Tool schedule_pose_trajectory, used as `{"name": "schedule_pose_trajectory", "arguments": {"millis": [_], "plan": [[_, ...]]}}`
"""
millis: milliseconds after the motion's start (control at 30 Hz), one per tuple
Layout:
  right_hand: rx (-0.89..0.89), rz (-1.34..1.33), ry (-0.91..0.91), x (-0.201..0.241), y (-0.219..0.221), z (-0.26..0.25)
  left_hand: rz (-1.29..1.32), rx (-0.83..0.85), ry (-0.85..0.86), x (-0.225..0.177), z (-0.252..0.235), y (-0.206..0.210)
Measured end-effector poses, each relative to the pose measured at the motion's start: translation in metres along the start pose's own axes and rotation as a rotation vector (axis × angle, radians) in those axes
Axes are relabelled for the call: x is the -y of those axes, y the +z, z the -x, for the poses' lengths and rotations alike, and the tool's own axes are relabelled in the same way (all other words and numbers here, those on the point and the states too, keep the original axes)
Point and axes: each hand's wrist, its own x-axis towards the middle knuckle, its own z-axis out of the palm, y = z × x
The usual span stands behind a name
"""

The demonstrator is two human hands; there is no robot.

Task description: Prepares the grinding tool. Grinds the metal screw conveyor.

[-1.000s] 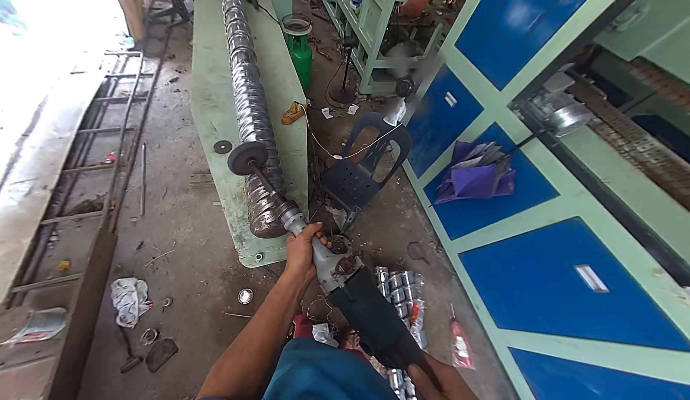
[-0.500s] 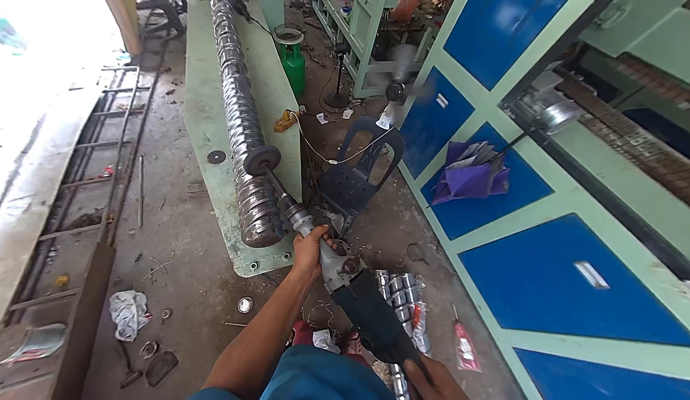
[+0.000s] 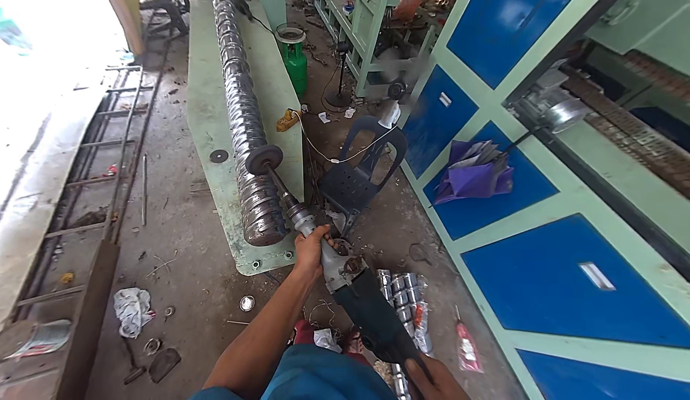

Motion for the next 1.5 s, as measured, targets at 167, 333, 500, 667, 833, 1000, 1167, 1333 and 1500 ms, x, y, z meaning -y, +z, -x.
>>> {"name": "schedule_pose_trajectory", "arguments": {"millis": [167,333,500,667,833,1000,1167,1333,1500], "plan": [[0.01,0.041,0.009,0.004,0.003,0.002,0.019,-0.027,0.024,-0.007,0.008,-0.01],[0.032,0.076,0.004,0.006,0.005,0.0,0.025,-0.043,0.046,-0.012,0.014,-0.023],[0.042,0.086,-0.016,0.006,0.006,-0.001,0.022,-0.028,0.051,-0.012,0.014,-0.023],[0.018,0.031,-0.008,0.0,0.007,0.0,0.006,-0.018,0.024,-0.007,0.009,-0.011],[-0.016,-0.016,-0.008,-0.009,0.008,-0.003,-0.032,-0.021,0.001,0.001,0.0,-0.002],[-0.014,-0.077,0.032,-0.013,0.011,-0.006,-0.075,-0.015,-0.01,0.008,-0.01,0.001],[-0.024,-0.095,0.035,-0.016,0.01,-0.008,-0.085,-0.019,-0.012,0.011,-0.013,0.004],[-0.008,-0.062,0.054,-0.01,0.01,-0.005,-0.062,-0.034,-0.004,0.006,-0.006,-0.001],[0.025,-0.062,0.026,-0.009,0.011,-0.002,-0.061,-0.037,0.022,-0.001,0.005,-0.006]]}}
